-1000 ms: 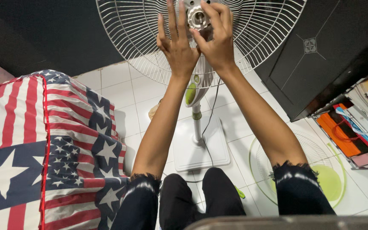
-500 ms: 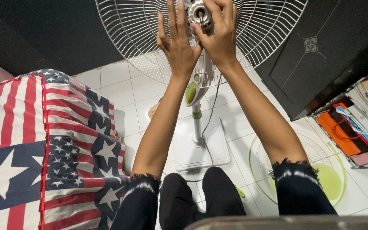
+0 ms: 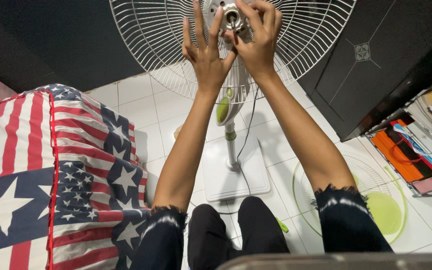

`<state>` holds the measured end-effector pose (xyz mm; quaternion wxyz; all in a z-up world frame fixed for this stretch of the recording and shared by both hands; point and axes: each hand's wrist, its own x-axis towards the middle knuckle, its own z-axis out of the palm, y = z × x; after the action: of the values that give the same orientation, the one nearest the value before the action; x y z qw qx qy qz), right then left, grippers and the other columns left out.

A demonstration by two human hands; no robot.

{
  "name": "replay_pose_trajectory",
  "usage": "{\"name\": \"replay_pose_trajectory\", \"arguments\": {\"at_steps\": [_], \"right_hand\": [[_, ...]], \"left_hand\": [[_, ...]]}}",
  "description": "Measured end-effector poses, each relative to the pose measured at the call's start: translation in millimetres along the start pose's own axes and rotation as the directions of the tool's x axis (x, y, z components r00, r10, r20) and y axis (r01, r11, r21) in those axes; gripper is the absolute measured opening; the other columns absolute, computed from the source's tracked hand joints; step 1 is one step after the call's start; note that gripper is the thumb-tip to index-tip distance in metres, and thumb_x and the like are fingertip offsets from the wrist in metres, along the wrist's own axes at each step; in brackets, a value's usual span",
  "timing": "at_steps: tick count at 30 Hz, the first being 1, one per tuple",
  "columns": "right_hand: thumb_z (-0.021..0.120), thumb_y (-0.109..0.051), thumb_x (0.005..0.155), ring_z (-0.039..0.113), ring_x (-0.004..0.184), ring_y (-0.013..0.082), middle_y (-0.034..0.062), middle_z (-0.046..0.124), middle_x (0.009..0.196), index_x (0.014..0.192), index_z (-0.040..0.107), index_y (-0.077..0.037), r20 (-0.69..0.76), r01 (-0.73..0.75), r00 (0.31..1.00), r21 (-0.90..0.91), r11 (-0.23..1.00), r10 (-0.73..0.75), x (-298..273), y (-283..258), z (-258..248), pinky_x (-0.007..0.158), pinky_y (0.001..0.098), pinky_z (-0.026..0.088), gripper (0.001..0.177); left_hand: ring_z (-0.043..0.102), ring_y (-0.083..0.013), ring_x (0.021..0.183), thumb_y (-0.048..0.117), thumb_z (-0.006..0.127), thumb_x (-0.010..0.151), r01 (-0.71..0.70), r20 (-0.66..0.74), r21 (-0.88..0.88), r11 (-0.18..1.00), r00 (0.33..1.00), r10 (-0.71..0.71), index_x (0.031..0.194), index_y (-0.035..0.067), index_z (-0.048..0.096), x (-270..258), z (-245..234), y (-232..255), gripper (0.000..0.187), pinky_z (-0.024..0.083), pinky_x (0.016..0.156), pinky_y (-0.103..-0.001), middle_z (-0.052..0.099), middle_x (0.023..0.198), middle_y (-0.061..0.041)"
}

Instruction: The person assembles a standing fan by attaching the motor housing to the stand, securing it with a screwdriver, and then mounting the front grill and fan blades.

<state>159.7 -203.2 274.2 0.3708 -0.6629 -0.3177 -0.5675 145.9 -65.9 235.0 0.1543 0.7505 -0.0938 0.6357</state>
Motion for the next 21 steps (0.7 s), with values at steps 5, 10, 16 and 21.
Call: {"name": "replay_pose_trajectory", "arguments": {"at_steps": [5, 10, 16, 21], "right_hand": [[0.101, -0.034, 0.082, 0.047, 0.113, 0.0234, 0.0032, 0.054, 0.12, 0.141, 0.065, -0.013, 0.012, -0.041, 0.999, 0.047, 0.998, 0.04, -3, 0, 0, 0.099, 0.0374, 0.046, 0.072], [0.098, -0.029, 0.086, 0.048, 0.11, 0.023, 0.003, 0.058, 0.117, 0.142, 0.064, -0.011, 0.038, -0.023, 0.999, 0.035, 0.999, 0.021, -6, 4, -2, 0.097, 0.0382, 0.045, 0.069], [0.098, -0.03, 0.085, 0.051, 0.11, 0.0226, 0.0023, 0.06, 0.115, 0.139, 0.063, -0.011, 0.033, -0.022, 0.999, 0.011, 1.0, 0.021, -3, 7, 5, 0.097, 0.0373, 0.046, 0.067], [0.099, -0.029, 0.084, 0.051, 0.111, 0.0233, 0.0031, 0.06, 0.116, 0.138, 0.061, -0.01, 0.024, -0.002, 1.0, 0.015, 1.0, 0.001, -6, 6, 5, 0.098, 0.0383, 0.046, 0.069]], "left_hand": [[0.008, -0.0256, 0.162, 0.055, 0.086, 0.091, -0.031, 0.033, -0.087, 0.996, 0.999, 0.034, 0.162, 0.036, 0.029, -8, -1, -13, 0.093, 0.015, 0.128, -0.044, 0.01, 0.176, 0.001], [0.008, -0.0243, 0.162, 0.052, 0.085, 0.089, -0.089, 0.055, -0.014, 0.996, 0.995, 0.089, 0.163, 0.038, 0.031, -13, -2, -23, 0.092, 0.016, 0.127, -0.044, 0.011, 0.175, 0.001], [0.009, -0.0246, 0.16, 0.05, 0.085, 0.089, -0.079, 0.068, 0.002, 0.997, 0.995, 0.078, 0.164, 0.038, 0.03, -10, -4, -19, 0.093, 0.016, 0.127, -0.042, 0.01, 0.175, 0.0], [0.01, -0.0243, 0.159, 0.049, 0.084, 0.088, -0.087, 0.051, 0.016, 0.996, 0.995, 0.086, 0.163, 0.038, 0.03, -7, -7, -16, 0.094, 0.018, 0.126, -0.043, 0.01, 0.174, -0.001]]}}
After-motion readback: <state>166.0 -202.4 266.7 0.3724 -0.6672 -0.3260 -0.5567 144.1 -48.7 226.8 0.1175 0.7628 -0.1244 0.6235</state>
